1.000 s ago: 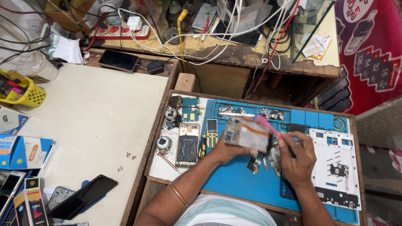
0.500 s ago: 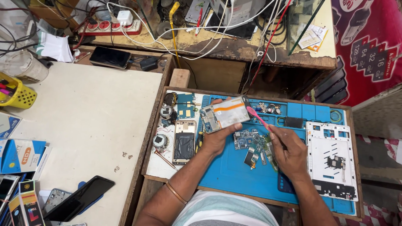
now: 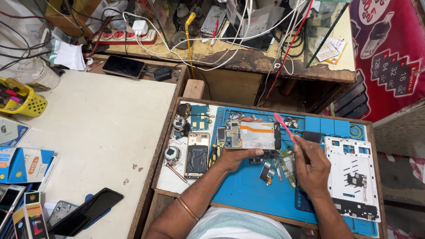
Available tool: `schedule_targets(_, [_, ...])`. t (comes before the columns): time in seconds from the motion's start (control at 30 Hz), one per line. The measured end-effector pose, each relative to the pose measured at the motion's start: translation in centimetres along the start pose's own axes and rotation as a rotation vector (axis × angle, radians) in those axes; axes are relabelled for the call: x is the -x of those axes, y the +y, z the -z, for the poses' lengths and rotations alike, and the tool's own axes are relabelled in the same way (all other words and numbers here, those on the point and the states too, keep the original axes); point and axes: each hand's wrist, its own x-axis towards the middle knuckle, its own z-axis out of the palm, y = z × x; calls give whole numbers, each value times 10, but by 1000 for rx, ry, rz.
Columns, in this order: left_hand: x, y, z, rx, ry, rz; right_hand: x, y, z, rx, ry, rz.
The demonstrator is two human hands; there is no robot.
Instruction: The person sits at a repair workbench and cleans a disassembled smartphone, brushing debris off the phone frame and internal components with a pink brush while holding the phone steady. They reposition the phone and brush different parts, with other phone parts and boards laid out on the mat around them.
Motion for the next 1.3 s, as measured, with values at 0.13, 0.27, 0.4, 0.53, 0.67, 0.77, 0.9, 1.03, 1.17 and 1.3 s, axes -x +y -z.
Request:
schedule_targets(0.13, [-3,0,4,139,16,-36,0,1,1,-9,6,-29])
schedule_targets(0.27, [-3,-4,9,222,27,-6,1,3,0,-29,-18,-28])
schedule_targets(0.4, [-4,-12,12,296,-32,128,2,5,-1,-39,-37,-4])
schedule_targets(0.53, [-2,-20,17,314,-132,216,1,6,-3,-67,-45,6])
schedule_targets(0.67, [1,-28,22,416,-170,351,3,6,-1,-46,-10,52])
schedule_targets(0.77, [3,-33,26,484,-209,400,3,6,0,-79,-18,34])
schedule_targets(0.9, [3,-35,29,621,-275,460,2,3,2,-56,-45,29])
schedule_targets(1.03, [0,-32,29,655,-280,471,-1,-1,2,-48,-57,64])
schedule_targets(1.17, [-2,-26,26,603,-306,444,-4,-3,3,-45,-39,39])
schedule_targets(1.3, [0,-22,22,301,-262,478,-4,-7,1,-36,-39,86])
